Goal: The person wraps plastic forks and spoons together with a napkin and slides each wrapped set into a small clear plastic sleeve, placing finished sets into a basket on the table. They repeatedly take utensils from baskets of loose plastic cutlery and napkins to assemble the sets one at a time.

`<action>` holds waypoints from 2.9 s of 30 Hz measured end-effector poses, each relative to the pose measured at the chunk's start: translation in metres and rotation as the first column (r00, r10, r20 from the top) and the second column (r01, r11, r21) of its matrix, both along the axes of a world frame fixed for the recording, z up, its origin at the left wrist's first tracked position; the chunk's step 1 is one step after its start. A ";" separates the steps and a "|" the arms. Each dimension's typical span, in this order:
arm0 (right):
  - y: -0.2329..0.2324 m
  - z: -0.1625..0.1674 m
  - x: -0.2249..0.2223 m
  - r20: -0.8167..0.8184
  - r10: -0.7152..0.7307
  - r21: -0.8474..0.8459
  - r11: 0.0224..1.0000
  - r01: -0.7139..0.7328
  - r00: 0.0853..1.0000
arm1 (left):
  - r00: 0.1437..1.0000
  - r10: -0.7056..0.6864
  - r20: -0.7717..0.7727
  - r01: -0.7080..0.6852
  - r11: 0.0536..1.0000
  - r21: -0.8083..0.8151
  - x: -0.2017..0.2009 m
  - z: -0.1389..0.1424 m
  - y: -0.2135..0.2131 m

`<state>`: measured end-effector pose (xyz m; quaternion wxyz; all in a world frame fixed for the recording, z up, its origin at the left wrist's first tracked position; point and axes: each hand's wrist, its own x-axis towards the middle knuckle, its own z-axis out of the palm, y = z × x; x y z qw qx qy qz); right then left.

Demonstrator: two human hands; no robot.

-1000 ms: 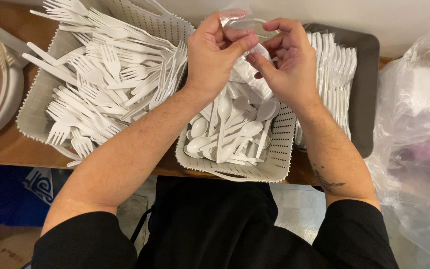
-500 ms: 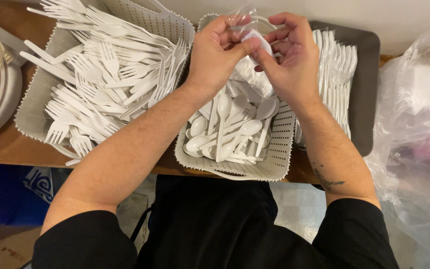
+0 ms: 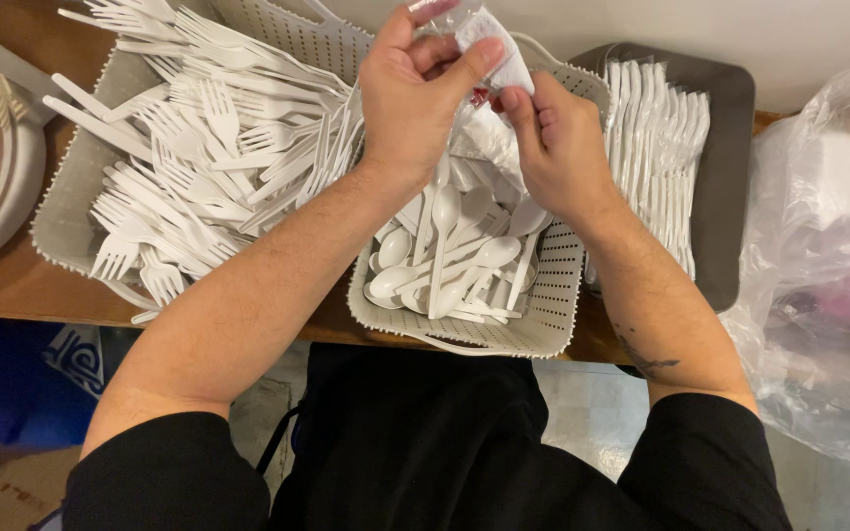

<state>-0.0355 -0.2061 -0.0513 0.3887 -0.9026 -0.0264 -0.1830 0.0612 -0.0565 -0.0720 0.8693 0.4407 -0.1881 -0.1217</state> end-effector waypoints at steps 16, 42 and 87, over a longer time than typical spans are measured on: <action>-0.013 0.004 0.001 -0.247 0.271 0.417 0.896 -0.151 0.930 | 0.992 0.106 0.074 -0.095 0.986 -0.141 0.026 0.008 0.011; -0.019 -0.013 0.005 -0.076 0.289 0.560 0.804 -0.199 0.954 | 0.996 -0.048 0.077 0.046 0.998 0.037 -0.004 0.013 0.002; -0.020 -0.014 0.003 -0.056 0.311 0.565 0.793 -0.226 0.949 | 0.942 -0.196 0.271 0.128 0.960 0.247 -0.009 0.012 0.005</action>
